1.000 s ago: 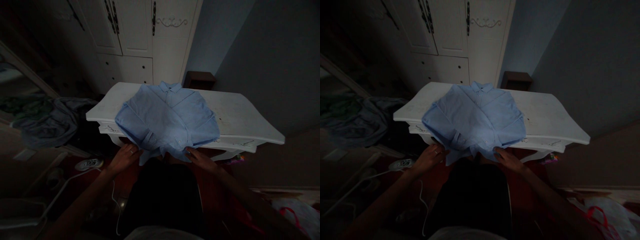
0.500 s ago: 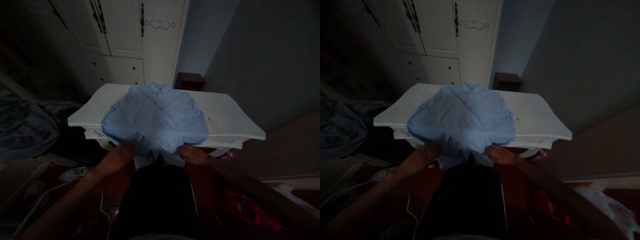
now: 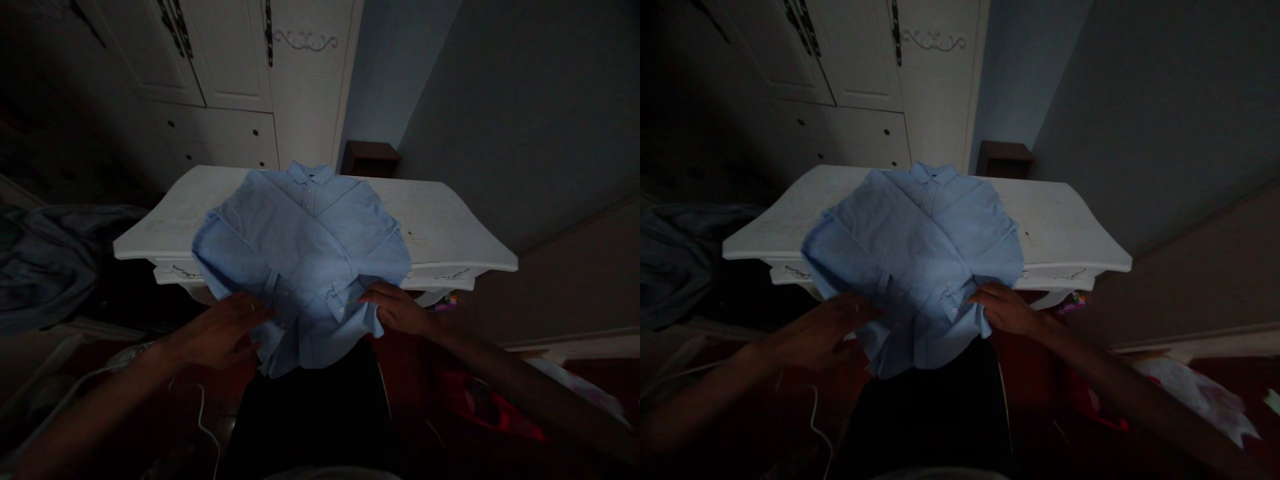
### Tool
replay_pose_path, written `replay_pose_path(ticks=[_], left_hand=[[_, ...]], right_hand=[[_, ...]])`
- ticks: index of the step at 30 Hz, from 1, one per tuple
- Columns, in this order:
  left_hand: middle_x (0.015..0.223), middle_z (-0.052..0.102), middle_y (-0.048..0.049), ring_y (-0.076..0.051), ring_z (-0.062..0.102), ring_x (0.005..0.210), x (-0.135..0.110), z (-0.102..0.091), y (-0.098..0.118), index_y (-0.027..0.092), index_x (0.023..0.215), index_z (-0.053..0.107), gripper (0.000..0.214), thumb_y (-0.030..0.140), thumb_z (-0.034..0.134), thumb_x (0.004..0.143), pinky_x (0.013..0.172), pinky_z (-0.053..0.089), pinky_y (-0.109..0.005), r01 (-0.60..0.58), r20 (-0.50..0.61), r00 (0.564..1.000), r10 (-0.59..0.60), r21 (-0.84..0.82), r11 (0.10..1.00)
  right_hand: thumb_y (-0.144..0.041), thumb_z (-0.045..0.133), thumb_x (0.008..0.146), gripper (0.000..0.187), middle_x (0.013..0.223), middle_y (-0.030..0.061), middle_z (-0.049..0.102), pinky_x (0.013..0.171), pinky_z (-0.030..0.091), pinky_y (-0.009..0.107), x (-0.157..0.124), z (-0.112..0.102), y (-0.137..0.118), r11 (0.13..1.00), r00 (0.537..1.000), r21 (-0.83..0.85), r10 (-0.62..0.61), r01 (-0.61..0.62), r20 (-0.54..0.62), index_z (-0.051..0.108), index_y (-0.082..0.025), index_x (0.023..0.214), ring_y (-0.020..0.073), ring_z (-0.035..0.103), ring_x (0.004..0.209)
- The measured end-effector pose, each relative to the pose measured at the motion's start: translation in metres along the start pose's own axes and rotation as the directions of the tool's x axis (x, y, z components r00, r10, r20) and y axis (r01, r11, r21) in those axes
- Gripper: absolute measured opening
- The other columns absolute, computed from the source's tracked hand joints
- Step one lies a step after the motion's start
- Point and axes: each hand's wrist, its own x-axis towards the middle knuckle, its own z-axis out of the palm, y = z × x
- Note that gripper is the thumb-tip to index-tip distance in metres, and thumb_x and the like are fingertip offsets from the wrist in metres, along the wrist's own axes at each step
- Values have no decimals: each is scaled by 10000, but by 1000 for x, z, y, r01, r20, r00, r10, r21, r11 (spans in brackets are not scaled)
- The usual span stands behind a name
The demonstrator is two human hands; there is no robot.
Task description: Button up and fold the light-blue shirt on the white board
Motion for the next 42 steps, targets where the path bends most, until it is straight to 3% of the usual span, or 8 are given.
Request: replay_pose_path(ticks=[5,11,18,24,28,32,37,42], left_hand=[[1167,644,-106,-256,586,1077,-10,-5,4,204,1396,424,666,59,478,748,955,416,-415,-19,102,995,10,85,996],[878,685,-49,-204,630,796,-7,4,-1,266,1389,450,619,-23,338,853,769,442,-318,34,158,985,-72,228,973],[670,660,-27,-174,597,599,-1,25,-14,243,1246,592,437,76,367,911,623,424,-281,86,155,981,-116,191,978],[840,701,-65,-203,645,814,11,2,-14,208,890,702,285,134,427,901,779,455,-332,63,50,997,-65,47,997],[1237,639,-103,-265,581,1128,17,-23,-2,205,976,697,206,195,527,860,962,416,-406,62,-29,998,-61,55,997],[1233,663,-62,-222,635,1070,6,-29,9,246,1177,626,323,240,528,869,933,468,-364,118,-52,990,-128,-152,981],[1090,730,-58,-201,694,947,-23,-18,24,235,1189,637,359,232,492,860,850,530,-322,225,-267,908,-322,-339,914],[1015,750,-55,-197,712,897,-34,-14,37,223,1088,687,325,215,486,832,796,563,-299,227,-394,831,-392,-403,887]], right_hand=[[-87,467,787,419,914,70,573,804,461,377,16,-11,-4,998,990,57,9,-17,141,577,-190,1177,210,537,863],[-51,504,761,652,991,100,613,843,404,398,26,-16,2,979,928,-175,-32,104,372,442,-167,1399,221,543,914],[-81,537,816,473,903,83,671,836,393,386,40,-24,1,961,899,-243,-11,130,439,602,-196,1270,215,596,839],[-44,561,786,456,882,67,654,837,410,387,45,-29,4,976,922,-199,-6,90,387,672,-250,1177,210,582,856],[-156,616,836,312,1029,84,654,880,430,400,51,-44,1,996,954,-58,-42,61,296,699,-260,1118,219,581,972],[-215,597,884,296,1282,81,621,955,452,418,52,-59,-5,984,955,173,-79,30,285,655,-260,1171,222,575,1143],[-219,605,890,391,1342,95,598,1001,468,425,47,-71,-20,914,945,396,-50,-87,322,586,-267,1278,213,572,1220],[-235,539,932,325,1185,93,697,924,527,357,37,-78,-40,876,913,408,82,-257,399,628,-253,1244,203,667,1077]])
